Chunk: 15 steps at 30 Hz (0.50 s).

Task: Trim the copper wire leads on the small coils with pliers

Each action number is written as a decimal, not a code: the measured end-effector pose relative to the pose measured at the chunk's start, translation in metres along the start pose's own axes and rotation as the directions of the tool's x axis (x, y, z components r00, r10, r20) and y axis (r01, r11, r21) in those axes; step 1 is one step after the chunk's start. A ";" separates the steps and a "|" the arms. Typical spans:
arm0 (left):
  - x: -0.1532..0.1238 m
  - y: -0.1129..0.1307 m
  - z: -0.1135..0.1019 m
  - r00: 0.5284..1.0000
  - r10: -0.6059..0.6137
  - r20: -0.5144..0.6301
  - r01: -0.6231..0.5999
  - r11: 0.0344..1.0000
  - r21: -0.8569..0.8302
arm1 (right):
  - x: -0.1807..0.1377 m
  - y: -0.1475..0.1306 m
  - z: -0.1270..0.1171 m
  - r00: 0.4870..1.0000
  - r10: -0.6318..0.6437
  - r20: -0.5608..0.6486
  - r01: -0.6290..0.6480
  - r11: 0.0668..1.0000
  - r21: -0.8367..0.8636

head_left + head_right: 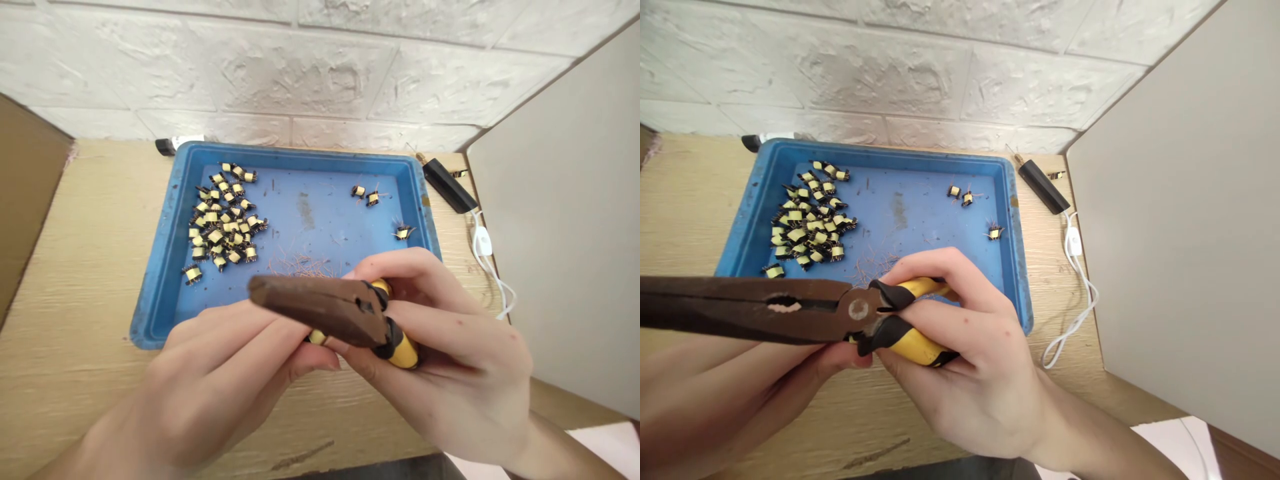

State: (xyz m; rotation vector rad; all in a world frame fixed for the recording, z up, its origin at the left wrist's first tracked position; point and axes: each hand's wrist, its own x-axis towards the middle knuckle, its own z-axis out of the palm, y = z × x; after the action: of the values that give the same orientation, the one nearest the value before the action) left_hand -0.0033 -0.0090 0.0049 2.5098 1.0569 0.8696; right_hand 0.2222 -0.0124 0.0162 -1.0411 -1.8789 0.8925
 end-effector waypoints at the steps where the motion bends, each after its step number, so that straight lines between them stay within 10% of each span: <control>1: 0.000 0.002 0.001 1.000 -0.008 -0.016 0.008 1.000 0.004 | 0.000 0.000 0.000 1.000 -0.006 0.000 0.006 1.000 0.003; 15: -0.003 0.004 0.002 0.999 -0.001 -0.042 0.003 0.999 0.041 | -0.001 0.005 0.000 0.999 0.001 0.042 -0.001 1.000 0.004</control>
State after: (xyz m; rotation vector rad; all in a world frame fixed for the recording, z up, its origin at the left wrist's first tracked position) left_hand -0.0011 -0.0139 0.0042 2.5340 1.1005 0.9131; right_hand 0.2240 -0.0110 0.0122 -1.0281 -1.9107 0.9254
